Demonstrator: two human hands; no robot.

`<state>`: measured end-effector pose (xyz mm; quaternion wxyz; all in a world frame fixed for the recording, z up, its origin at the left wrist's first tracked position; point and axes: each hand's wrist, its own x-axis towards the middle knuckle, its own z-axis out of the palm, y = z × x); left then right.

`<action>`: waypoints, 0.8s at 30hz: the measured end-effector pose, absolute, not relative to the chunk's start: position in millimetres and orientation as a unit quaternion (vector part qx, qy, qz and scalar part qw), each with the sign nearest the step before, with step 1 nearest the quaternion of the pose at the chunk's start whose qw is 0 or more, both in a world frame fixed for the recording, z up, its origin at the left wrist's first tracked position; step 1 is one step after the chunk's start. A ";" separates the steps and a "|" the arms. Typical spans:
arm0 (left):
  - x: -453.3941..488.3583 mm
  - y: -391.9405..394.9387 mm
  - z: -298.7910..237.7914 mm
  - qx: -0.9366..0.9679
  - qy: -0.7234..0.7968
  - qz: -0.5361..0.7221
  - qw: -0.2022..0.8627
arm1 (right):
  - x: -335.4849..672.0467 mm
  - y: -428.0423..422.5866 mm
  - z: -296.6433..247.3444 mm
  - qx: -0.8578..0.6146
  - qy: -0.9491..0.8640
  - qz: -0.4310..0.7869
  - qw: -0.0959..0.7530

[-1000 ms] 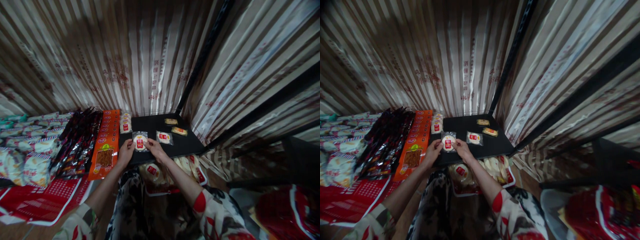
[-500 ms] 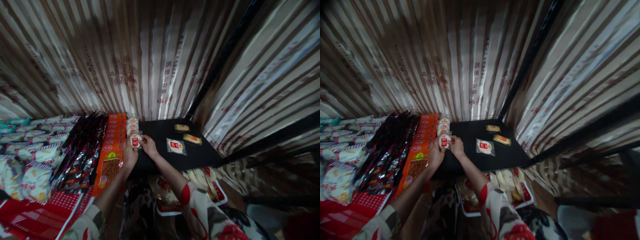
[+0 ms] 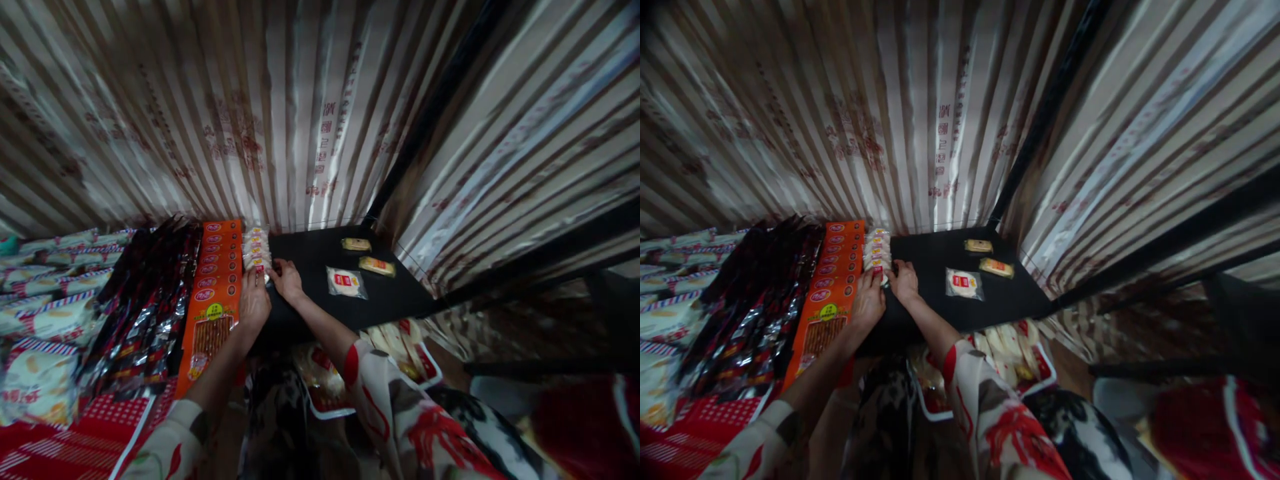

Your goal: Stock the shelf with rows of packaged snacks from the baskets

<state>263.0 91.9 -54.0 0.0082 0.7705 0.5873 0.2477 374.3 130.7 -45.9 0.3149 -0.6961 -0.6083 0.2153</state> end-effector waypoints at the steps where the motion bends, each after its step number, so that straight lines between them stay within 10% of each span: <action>1: 262.4 90.6 -51.9 0.773 0.588 0.238 0.009 | 379.3 126.0 -44.3 -0.686 -0.610 0.211 0.336; 10: 287.6 61.1 -15.3 0.776 0.579 0.247 0.035 | 510.4 45.9 -34.1 -0.716 -0.630 -0.031 0.299; 24: 376.4 7.1 -23.8 0.711 0.616 0.219 0.258 | 522.2 -5.5 -50.8 -0.550 -0.704 0.242 0.378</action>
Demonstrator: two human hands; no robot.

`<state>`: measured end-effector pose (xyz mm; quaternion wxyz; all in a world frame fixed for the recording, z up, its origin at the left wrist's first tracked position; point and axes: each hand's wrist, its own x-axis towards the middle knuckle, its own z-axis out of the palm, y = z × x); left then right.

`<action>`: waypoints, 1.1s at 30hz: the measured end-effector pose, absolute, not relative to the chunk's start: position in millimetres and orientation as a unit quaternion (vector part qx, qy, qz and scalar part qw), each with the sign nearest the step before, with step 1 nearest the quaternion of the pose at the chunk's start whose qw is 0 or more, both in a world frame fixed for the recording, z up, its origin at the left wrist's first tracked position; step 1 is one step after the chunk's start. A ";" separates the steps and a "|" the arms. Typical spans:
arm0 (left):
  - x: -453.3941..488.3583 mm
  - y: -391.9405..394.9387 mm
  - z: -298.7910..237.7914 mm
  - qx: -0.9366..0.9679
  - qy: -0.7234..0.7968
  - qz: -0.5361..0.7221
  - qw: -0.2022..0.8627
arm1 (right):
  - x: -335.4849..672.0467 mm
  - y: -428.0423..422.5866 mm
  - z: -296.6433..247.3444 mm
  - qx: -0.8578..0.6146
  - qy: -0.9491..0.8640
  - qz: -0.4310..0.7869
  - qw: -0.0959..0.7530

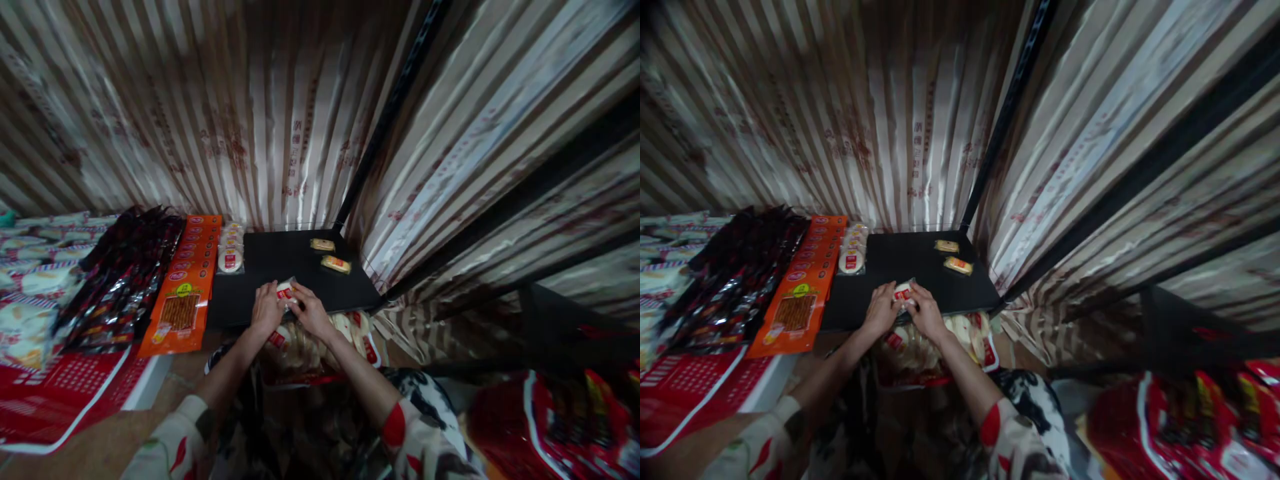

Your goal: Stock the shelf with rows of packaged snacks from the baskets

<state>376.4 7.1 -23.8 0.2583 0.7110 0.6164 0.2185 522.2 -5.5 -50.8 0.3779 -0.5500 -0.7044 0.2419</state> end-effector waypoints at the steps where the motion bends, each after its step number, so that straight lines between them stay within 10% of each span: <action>1: 375.5 7.2 -23.8 0.681 0.638 0.236 0.272 | 521.1 -3.1 -49.8 -0.538 -0.692 0.274 0.397; 8: 358.5 7.6 -32.6 0.580 0.688 0.300 0.317 | 510.3 10.7 -51.3 -0.547 -0.458 0.420 0.561; 15: 334.4 8.0 -50.3 0.502 0.715 0.367 0.319 | 465.9 5.9 -43.3 -0.529 -0.442 0.552 0.469; 33: 273.8 41.3 -42.4 0.686 0.655 0.293 0.121 | 370.8 90.6 -47.4 -0.697 -0.566 0.291 0.330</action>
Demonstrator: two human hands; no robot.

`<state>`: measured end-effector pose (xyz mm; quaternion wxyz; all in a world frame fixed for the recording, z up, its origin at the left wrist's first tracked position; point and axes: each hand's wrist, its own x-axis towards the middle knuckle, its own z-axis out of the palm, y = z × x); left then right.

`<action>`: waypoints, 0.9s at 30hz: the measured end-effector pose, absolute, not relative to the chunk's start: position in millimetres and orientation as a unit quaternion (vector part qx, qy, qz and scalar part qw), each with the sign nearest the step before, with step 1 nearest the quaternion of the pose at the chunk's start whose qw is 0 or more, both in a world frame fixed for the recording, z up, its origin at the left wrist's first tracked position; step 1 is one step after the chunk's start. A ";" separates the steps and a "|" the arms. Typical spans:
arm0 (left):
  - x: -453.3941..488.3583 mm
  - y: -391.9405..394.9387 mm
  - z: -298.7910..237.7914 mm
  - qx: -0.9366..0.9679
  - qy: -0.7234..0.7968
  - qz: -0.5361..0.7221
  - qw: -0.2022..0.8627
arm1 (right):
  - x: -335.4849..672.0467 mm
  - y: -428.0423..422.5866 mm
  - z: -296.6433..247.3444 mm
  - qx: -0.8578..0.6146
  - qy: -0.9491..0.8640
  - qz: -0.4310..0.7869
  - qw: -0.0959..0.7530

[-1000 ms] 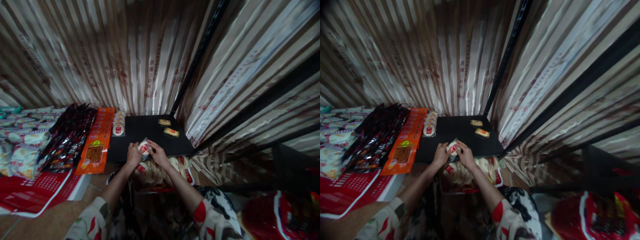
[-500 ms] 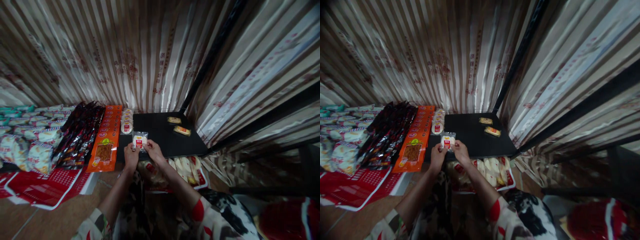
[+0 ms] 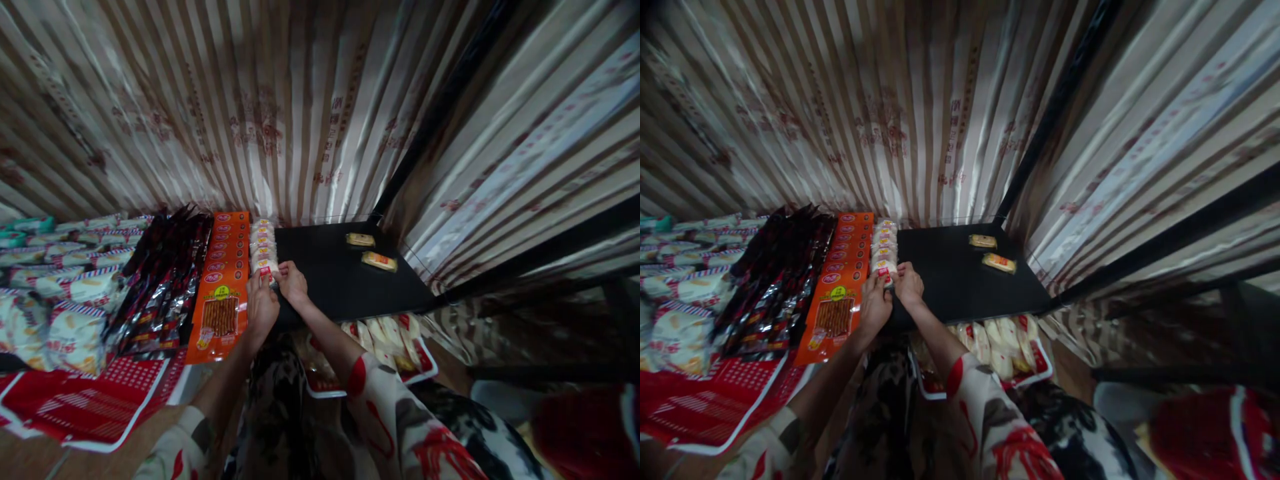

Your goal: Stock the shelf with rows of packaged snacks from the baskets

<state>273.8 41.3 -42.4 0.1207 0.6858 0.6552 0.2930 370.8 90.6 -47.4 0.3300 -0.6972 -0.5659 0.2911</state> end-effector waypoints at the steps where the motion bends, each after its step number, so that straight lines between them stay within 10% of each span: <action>1: 272.6 44.0 -43.6 0.689 0.654 0.287 0.121 | 369.2 91.2 -47.4 -0.704 -0.572 0.273 0.320; 13: 270.1 31.1 -28.3 0.720 0.629 0.280 0.085 | 393.1 55.3 -40.5 -0.654 -0.607 0.201 0.404; 19: 302.7 -25.6 -16.9 0.769 0.542 0.240 0.240 | 468.3 -33.2 -41.9 -0.677 -0.541 0.149 0.476; 27: 363.2 -88.8 -31.4 0.777 0.506 0.146 0.344 | 531.1 -110.2 -77.4 -0.787 -0.567 0.082 0.228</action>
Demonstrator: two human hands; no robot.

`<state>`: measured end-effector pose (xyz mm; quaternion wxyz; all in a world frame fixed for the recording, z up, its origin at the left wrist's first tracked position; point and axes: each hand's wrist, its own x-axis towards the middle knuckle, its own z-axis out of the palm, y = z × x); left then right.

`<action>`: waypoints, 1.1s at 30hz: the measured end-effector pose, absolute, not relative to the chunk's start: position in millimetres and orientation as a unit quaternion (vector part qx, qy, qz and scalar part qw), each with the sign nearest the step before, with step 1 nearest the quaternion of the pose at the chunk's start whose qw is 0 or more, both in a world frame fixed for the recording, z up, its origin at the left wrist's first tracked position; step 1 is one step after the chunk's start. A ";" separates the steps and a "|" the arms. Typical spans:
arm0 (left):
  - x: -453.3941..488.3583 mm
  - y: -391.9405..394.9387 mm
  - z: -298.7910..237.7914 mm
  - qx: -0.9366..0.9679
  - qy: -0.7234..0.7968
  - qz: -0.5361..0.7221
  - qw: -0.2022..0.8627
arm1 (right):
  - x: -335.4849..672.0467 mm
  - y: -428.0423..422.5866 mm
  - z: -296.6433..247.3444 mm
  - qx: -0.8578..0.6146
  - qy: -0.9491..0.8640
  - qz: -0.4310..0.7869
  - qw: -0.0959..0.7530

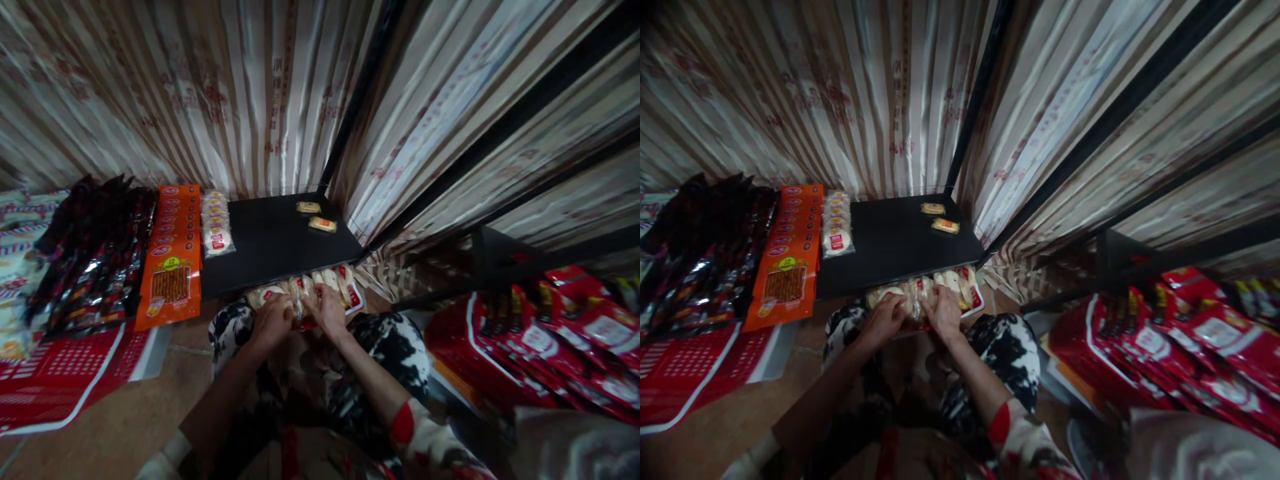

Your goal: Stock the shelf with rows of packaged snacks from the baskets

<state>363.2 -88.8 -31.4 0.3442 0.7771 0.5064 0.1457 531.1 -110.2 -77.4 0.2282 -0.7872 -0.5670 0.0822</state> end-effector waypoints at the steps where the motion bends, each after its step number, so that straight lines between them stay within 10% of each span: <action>1: 369.2 -93.2 -33.7 0.774 0.507 0.141 0.352 | 530.9 -112.0 -78.4 -0.788 -0.576 0.088 0.197; 33: 412.1 -137.7 -57.4 0.673 0.603 0.199 0.379 | 531.8 -123.3 -68.2 -0.793 -0.577 0.165 0.108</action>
